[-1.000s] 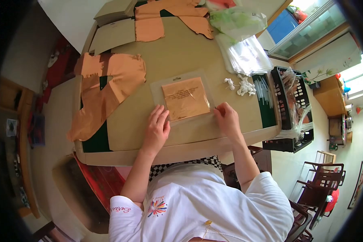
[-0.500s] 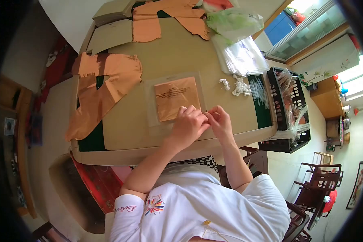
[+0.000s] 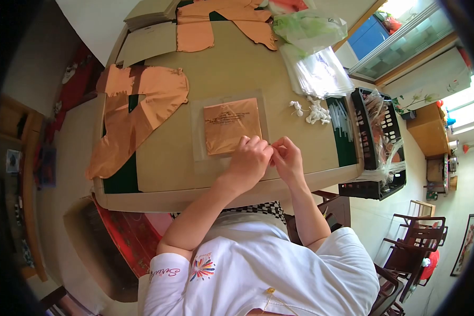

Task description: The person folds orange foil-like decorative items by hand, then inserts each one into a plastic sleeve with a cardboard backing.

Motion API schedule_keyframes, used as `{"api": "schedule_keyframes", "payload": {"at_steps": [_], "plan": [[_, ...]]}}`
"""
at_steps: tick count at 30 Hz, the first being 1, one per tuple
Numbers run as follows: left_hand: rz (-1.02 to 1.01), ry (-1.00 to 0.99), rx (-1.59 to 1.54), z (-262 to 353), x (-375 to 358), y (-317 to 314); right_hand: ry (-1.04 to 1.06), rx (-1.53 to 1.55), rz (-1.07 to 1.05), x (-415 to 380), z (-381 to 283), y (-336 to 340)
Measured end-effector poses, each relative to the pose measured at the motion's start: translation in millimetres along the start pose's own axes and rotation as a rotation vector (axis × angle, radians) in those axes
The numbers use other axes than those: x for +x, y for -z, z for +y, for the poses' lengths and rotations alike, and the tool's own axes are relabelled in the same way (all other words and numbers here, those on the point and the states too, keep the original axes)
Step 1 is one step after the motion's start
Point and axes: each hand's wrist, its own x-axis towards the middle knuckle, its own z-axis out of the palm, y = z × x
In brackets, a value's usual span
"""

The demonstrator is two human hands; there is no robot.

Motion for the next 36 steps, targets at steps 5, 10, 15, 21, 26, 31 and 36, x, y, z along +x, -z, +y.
{"api": "schedule_keyframes", "payload": {"at_steps": [5,10,15,21,26,31,36], "plan": [[-0.035,0.093,-0.246,3.5,-13.7,6.1,0.038,-0.014,0.093,7.5,12.1,9.8],[0.063,0.203,-0.283,-3.6,-14.1,19.9,0.007,0.081,-0.005,4.0,-0.4,10.3],[0.077,0.066,-0.086,-2.3,-0.9,5.4,0.071,-0.009,0.026,3.3,-14.4,-6.6],[0.065,0.117,-0.276,-6.1,-14.9,15.4,0.056,-0.039,0.038,6.8,-3.4,4.9],[0.188,0.62,-1.401,-45.9,-46.4,74.0,0.05,0.02,0.001,11.8,7.6,22.9],[0.658,0.583,-1.508,-128.3,-101.9,180.1,-0.034,-0.048,-0.029,10.4,19.5,27.4],[0.981,0.876,-0.682,-276.1,-184.2,302.3,-0.039,-0.087,-0.015,8.1,21.8,30.0]]}}
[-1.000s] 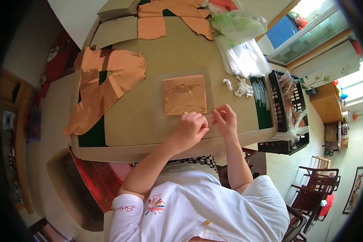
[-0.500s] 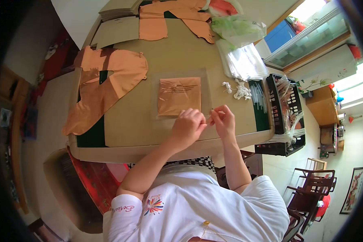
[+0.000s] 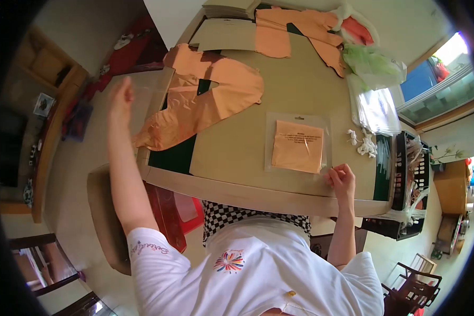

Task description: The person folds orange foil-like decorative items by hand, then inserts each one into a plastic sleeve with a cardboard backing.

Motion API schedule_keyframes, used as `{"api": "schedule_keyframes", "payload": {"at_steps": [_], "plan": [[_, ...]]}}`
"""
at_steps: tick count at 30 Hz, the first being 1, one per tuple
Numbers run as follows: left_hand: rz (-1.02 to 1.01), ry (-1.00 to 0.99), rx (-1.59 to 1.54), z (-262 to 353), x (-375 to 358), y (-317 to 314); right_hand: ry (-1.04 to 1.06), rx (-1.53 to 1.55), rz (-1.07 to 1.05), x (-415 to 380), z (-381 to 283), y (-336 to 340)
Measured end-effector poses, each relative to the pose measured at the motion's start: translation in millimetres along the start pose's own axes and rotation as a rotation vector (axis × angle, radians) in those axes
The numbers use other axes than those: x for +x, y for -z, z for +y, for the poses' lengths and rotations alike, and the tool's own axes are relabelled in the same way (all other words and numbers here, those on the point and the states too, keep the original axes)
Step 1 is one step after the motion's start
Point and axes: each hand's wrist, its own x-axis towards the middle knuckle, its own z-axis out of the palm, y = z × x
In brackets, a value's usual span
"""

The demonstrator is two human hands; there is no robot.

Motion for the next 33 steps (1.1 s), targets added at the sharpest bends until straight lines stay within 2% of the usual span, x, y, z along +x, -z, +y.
{"api": "schedule_keyframes", "payload": {"at_steps": [2,3,5,9,11,13,15,17,18,19,20,21,23,25,28,31,33], "plan": [[0.053,-0.1,-0.105,-3.4,30.1,38.0,0.002,-0.016,0.01,-1.3,0.3,-0.7],[0.067,0.031,0.304,-31.4,52.1,74.1,0.005,-0.024,0.017,-1.3,-1.0,-0.9],[0.066,0.125,0.896,-72.0,82.1,117.5,-0.013,-0.034,0.053,-7.6,-13.9,-6.5],[0.031,-0.016,1.613,-110.9,68.4,158.6,-0.012,-0.009,0.009,-7.2,-10.1,-1.5],[-0.01,0.108,1.691,-46.4,50.3,113.9,-0.031,-0.034,-0.078,-8.6,-3.8,2.5],[0.064,-0.112,1.602,8.9,18.1,57.7,0.033,-0.061,-0.17,-7.2,1.6,13.8],[0.106,-0.453,1.178,19.7,-22.3,15.2,0.17,-0.072,-0.265,-11.8,7.7,16.5],[-0.083,-0.48,0.891,17.5,-90.4,-50.4,0.159,-0.137,-0.258,-17.4,-2.8,14.7],[-0.212,-0.382,0.769,2.5,-124.8,-76.3,0.151,-0.168,-0.26,-20.4,-8.7,11.5],[-0.41,-0.556,0.814,-0.3,-156.7,-107.3,0.184,-0.231,-0.186,-22.5,-12.6,5.6],[-0.623,-0.647,0.707,-17.0,-183.9,-130.8,0.204,-0.318,-0.177,-22.7,-16.4,4.8],[-0.817,-0.697,0.755,-23.7,-207.4,-150.3,0.224,-0.405,-0.172,-22.1,-19.8,5.0],[-0.986,-0.743,0.721,-50.9,-239.3,-176.7,0.341,-0.57,-0.133,-20.2,-19.2,5.8],[-1.03,-0.691,0.712,-65.0,-251.5,-183.6,0.534,-0.717,-0.061,-17.4,-13.5,5.1],[-1.04,-0.621,0.707,-70.8,-257.0,-185.2,0.612,-0.598,-0.088,-13.5,-12.0,3.6],[-1.012,-0.621,0.715,-74.5,-260.6,-186.8,0.681,-0.671,-0.118,-10.6,-8.5,1.4],[-0.992,-0.636,0.717,-76.5,-261.3,-188.7,0.633,-0.549,-0.125,-13.2,-12.3,-4.1]]}}
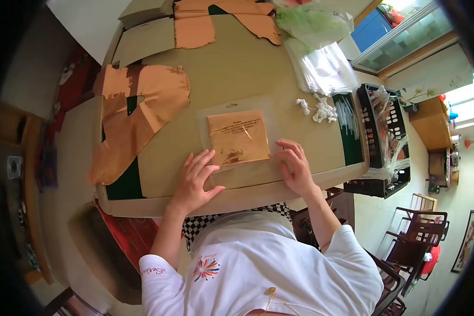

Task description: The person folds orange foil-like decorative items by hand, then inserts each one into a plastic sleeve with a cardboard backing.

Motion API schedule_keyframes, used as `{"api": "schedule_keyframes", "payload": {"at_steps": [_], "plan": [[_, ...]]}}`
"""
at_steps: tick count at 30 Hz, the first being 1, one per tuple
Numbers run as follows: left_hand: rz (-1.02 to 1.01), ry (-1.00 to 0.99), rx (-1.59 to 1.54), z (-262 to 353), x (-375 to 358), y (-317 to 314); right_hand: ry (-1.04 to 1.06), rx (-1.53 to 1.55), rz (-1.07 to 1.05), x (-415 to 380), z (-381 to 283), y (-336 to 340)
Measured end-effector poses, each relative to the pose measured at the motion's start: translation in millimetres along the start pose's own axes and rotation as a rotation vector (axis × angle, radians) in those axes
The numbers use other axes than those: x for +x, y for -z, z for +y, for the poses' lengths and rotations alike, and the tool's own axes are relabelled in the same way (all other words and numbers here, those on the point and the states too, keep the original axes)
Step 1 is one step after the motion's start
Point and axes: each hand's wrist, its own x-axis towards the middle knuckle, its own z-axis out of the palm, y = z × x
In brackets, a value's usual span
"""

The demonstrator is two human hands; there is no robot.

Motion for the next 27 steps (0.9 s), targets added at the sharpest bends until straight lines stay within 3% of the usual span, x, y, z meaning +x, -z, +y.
{"api": "schedule_keyframes", "payload": {"at_steps": [1,4,10,13,16,19,27], "plan": [[0.008,0.0,0.002,0.0,-0.6,-0.6,-0.024,0.062,0.008,0.6,-6.2,-2.2],[0.017,0.006,0.006,0.4,-0.5,-1.5,0.051,-0.137,-0.054,16.6,-28.2,-15.5],[0.038,-0.009,0.005,-0.4,-1.6,-1.8,0.172,-0.252,-0.205,25.3,-12.7,-19.8],[0.058,-0.005,-0.01,-0.6,-2.5,-2.9,0.175,-0.247,-0.179,21.7,-4.2,-13.1],[0.056,-0.001,-0.012,-0.8,-3.2,-1.8,0.176,-0.243,0.032,18.7,-8.1,-16.9],[0.051,0.0,-0.026,-1.6,-3.6,-1.5,0.176,-0.183,-0.068,4.1,-36.0,-18.7],[0.041,-0.005,-0.009,-1.0,-3.7,-0.7,0.156,-0.374,-0.074,-0.2,-42.6,-35.2]]}}
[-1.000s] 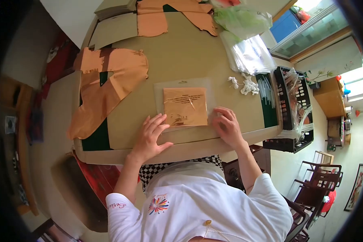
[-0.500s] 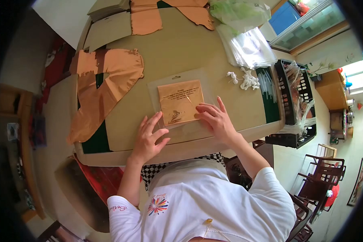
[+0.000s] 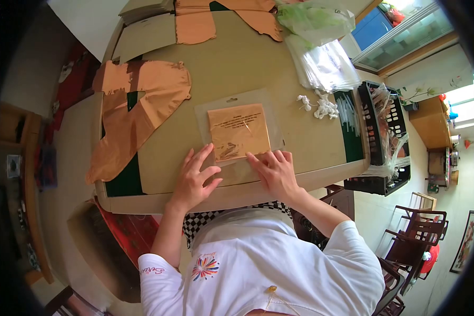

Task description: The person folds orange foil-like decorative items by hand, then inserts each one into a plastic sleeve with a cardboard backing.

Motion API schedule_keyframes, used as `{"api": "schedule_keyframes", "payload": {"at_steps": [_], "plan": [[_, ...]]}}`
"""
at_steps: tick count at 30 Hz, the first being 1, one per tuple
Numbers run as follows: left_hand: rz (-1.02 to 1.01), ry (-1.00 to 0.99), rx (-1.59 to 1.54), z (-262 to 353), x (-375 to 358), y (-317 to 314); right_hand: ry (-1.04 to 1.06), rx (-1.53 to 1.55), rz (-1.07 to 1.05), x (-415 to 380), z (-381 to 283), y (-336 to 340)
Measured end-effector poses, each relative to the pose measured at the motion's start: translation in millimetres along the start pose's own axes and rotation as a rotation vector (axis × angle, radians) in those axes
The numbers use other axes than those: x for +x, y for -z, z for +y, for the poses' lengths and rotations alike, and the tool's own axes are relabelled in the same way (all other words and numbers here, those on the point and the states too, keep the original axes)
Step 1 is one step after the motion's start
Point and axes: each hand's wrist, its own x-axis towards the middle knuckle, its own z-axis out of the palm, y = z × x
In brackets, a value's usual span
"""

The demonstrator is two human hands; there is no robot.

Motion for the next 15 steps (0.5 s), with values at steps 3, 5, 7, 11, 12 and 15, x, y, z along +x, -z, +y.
{"api": "schedule_keyframes", "payload": {"at_steps": [3,5,7,11,12,15], "plan": [[0.003,-0.001,-0.001,0.3,0.5,0.1,-0.012,-0.051,-0.03,1.8,2.3,-0.9],[0.006,0.001,0.0,0.3,0.2,0.4,0.014,-0.067,-0.025,2.6,7.5,0.7],[0.007,0.003,0.007,1.0,0.5,1.3,0.019,-0.079,-0.053,4.1,13.2,5.0],[0.006,0.002,0.009,1.2,0.8,1.7,0.022,-0.058,-0.117,3.5,18.7,7.7],[0.004,0.002,0.01,0.9,1.1,2.2,0.054,-0.006,-0.101,2.9,21.2,10.0],[0.004,0.011,0.007,0.8,-0.6,1.4,0.11,0.106,-0.097,-2.9,35.3,26.1]]}}
